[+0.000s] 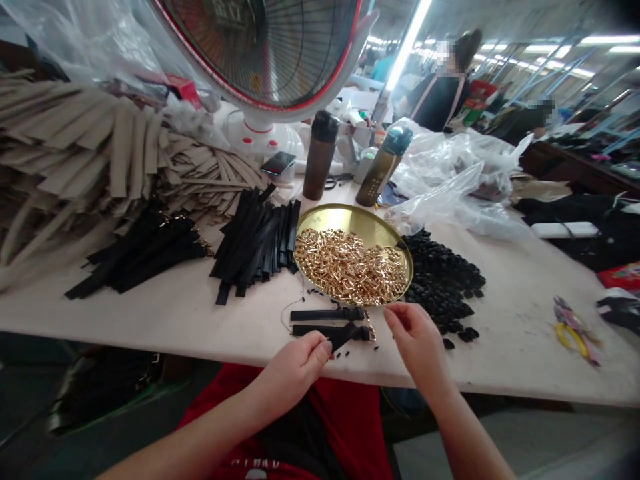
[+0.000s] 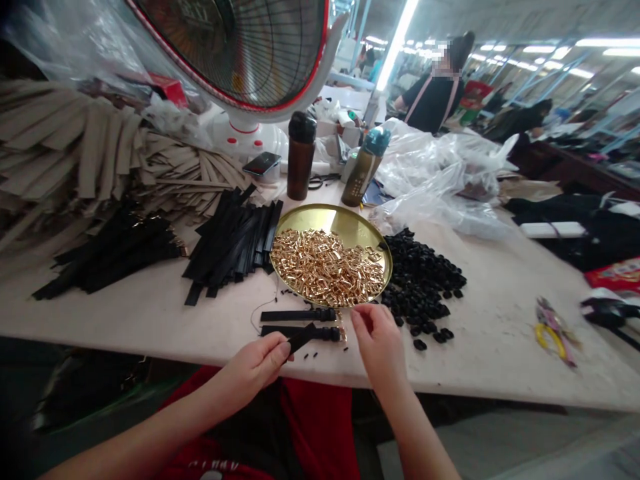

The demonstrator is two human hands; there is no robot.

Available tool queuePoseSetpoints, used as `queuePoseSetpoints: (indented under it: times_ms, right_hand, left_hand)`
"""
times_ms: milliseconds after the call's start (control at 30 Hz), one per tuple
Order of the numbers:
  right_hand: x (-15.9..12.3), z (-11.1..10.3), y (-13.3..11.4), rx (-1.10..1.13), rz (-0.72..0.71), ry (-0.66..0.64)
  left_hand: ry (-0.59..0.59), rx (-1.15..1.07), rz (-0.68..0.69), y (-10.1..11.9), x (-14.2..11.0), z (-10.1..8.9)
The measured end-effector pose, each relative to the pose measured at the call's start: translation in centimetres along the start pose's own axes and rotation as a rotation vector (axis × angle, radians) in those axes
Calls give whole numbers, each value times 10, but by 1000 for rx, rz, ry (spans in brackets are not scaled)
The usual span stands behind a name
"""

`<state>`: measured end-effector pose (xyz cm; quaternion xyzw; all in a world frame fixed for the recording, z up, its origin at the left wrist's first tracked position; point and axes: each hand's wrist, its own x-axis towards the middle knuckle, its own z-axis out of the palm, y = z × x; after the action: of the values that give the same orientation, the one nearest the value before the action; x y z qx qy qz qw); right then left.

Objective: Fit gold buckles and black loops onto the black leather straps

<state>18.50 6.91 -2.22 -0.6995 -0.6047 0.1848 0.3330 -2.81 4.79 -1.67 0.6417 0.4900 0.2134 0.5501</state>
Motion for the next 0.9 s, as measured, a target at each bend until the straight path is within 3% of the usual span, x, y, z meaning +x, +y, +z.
queuePoseSetpoints:
  times_ms: [133, 267, 367, 467, 600, 667, 767, 900]
  right_hand:
    - [50, 6, 8, -551, -109, -26]
    - [66, 20, 7, -678, -56, -46]
    - [69, 16, 10, -459, -34, 46]
    - [64, 5, 7, 12, 39, 66]
    - [34, -4, -18, 773, 295, -131]
    - [9, -2, -35, 1016, 419, -228]
    - [-31, 8, -53, 1167, 528, -257]
    - [-72, 23, -60, 1144, 496, -209]
  left_hand:
    - [-21, -57, 1, 2, 9, 4]
    - [-31, -71, -25, 2, 13, 4]
    - [-7, -106, -38, -1, 14, 2]
    - [49, -191, -29, 0, 14, 1]
    - [115, -272, 1, 10, 16, -2]
    - [133, -288, 15, 17, 16, -1]
    - [130, -342, 27, 22, 13, 4]
    - [92, -383, -47, 21, 2, 15]
